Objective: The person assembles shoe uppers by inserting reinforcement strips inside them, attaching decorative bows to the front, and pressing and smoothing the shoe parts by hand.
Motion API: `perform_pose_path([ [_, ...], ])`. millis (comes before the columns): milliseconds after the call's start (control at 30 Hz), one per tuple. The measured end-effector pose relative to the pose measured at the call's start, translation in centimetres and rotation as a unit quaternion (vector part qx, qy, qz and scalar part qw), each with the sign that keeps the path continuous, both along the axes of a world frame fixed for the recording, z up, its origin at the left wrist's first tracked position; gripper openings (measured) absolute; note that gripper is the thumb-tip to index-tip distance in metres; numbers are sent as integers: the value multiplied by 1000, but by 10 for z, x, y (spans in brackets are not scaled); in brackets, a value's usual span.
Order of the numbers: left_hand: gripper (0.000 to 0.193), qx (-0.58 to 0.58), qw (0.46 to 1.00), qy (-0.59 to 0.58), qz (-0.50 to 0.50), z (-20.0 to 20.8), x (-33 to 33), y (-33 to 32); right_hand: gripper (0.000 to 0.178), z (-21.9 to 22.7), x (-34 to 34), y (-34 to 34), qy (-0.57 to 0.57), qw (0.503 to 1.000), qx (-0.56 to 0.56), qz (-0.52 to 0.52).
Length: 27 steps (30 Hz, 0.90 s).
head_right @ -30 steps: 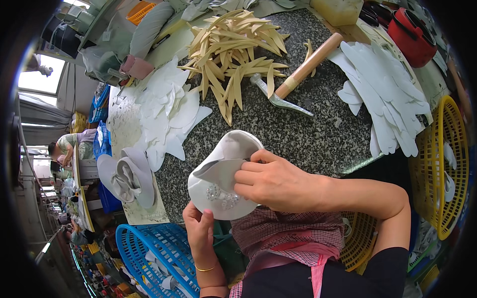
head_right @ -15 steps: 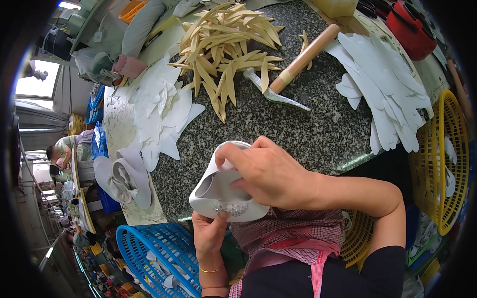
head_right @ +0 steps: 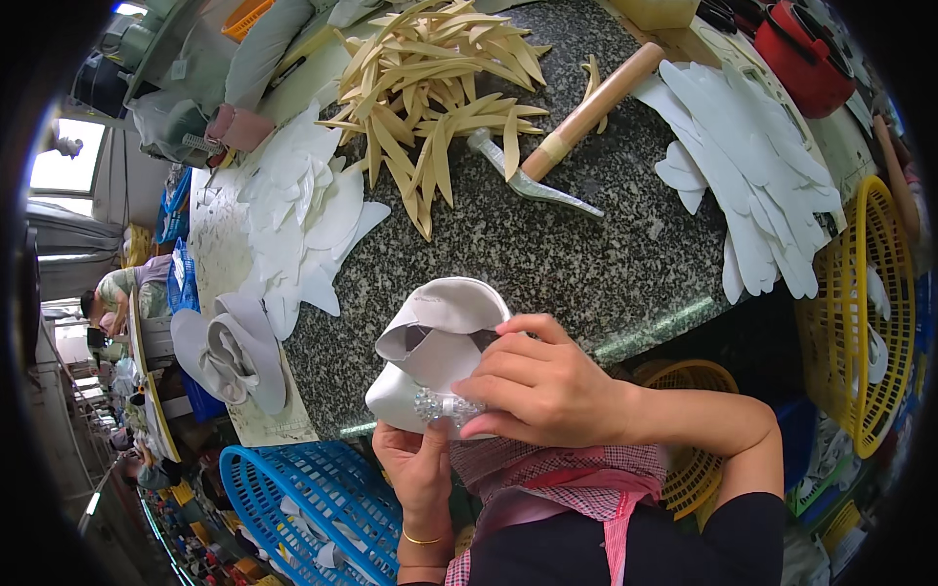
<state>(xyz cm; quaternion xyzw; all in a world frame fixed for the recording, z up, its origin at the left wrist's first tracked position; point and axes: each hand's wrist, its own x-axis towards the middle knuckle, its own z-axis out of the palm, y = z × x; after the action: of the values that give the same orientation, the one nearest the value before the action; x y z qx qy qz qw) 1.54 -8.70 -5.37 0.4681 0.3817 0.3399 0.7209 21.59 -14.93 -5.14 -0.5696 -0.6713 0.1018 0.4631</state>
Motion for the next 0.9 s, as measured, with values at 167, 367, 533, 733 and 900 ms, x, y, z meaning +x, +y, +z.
perform_pose_path([
  [167, 36, 79, 995, 55, -7, -3, -4, -2, 26, 1, 3, 0, -18, 998, -50, 23],
  [367, 39, 15, 998, 37, -55, 6, -13, 3, 23, 6, 15, 4, -47, 986, -100, 123],
  [533, 43, -100, 993, -5, -62, 18, -9, 24, 21, 6, 23, 9, -116, 971, -67, 196],
  [733, 40, 94, 991, 62, -78, 24, -4, 32, 20, 9, 35, 18, -30, 977, -93, 192],
  [900, 39, 117, 991, 65, -24, 24, 12, 21, 33, 15, 20, 12, 35, 989, -58, 132],
])
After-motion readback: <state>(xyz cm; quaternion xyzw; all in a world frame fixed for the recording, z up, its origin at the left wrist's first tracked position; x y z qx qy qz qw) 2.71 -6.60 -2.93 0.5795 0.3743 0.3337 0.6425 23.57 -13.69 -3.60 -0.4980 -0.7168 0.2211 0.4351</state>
